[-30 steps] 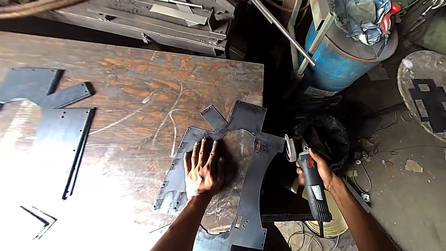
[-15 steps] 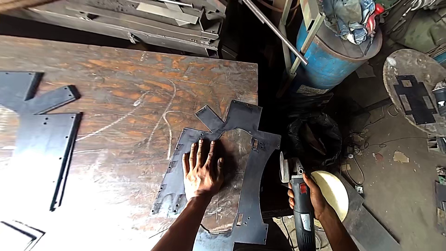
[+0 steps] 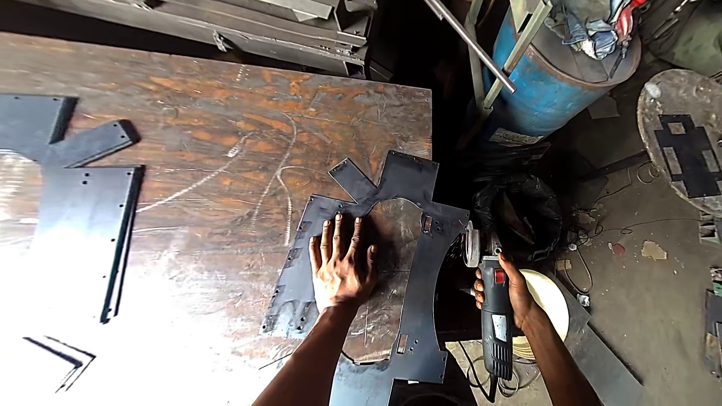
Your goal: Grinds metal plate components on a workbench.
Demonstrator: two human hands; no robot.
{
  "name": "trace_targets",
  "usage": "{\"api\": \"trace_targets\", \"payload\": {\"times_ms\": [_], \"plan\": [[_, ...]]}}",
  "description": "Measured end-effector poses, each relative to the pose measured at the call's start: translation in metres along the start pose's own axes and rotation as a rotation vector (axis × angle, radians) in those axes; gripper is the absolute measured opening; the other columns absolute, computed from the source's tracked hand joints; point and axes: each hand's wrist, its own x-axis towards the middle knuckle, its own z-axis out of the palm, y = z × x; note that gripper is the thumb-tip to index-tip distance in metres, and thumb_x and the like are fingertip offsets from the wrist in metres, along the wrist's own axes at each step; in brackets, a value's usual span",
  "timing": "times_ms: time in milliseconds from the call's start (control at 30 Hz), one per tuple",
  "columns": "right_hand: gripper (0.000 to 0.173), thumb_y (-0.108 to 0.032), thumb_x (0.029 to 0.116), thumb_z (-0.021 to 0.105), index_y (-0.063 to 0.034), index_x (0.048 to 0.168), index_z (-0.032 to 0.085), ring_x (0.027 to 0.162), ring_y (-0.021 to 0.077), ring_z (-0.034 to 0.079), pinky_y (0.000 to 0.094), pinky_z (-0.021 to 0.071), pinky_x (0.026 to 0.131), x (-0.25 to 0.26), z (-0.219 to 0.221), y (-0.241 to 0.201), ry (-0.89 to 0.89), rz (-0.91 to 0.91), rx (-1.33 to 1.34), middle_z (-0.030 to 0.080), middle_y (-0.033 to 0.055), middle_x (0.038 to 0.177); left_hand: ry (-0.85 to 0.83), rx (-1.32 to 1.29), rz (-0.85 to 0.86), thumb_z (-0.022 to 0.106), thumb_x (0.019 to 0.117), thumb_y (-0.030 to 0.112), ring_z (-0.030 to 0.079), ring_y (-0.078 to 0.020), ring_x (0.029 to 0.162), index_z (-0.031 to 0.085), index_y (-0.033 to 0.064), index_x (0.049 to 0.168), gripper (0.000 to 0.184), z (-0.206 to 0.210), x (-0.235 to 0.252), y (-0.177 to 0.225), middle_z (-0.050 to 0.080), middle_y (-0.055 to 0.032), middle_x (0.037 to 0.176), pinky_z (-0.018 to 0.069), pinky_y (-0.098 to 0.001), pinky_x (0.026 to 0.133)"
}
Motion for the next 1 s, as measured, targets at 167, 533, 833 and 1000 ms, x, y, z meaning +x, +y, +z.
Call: {"api": "trace_targets", "payload": {"times_ms": [167,533,833,1000], "plan": [[0.066,-0.064,0.1007,0.033,-0.0021,0.108,0.056,0.064,0.0238,0.066,0.0402,0.0613,0.061,-0.013,0.002,0.025,0.020,0.031,0.020,0.062,0.0117,0.078,0.007,0.004,0.003,0.022,0.1008,0.059,0.018,-0.0264,0.159,0.037,0.0306,0.160,0.067,0.001,0.000,0.000,0.025,-0.0033,0.171,0.0116,-0.0571,0.126],[0.063,-0.059,0.1023,0.036,0.0010,0.114,0.054,0.065,0.0257,0.067,0.0412,0.0619,0.061,-0.016,0.023,0.046,0.066,-0.054,0.146,0.063,0.0149,0.081,-0.005,0.032,-0.010,0.022,0.0998,0.062,0.017,-0.0270,0.159,0.037,0.0300,0.160,0.070,0.000,0.000,0.000,0.024,-0.0044,0.171,0.0104,-0.0564,0.127],[0.056,-0.052,0.1021,0.039,0.0012,0.112,0.054,0.063,0.0241,0.067,0.0396,0.0614,0.060,-0.006,0.036,0.050,0.094,-0.128,0.091,0.063,0.0139,0.079,-0.010,0.025,-0.012,0.027,0.0987,0.063,0.018,-0.0281,0.158,0.038,0.0289,0.160,0.071,-0.001,-0.002,0.001,0.025,-0.0060,0.170,0.0116,-0.0584,0.126],[0.056,-0.051,0.1014,0.046,0.0029,0.114,0.054,0.065,0.0250,0.068,0.0399,0.0625,0.061,-0.013,0.032,0.065,0.089,-0.079,0.031,0.064,0.0157,0.081,-0.013,0.017,-0.015,0.026,0.0983,0.065,0.018,-0.0282,0.158,0.038,0.0293,0.160,0.072,0.000,-0.001,0.000,0.026,-0.0059,0.170,0.0110,-0.0583,0.126]]}}
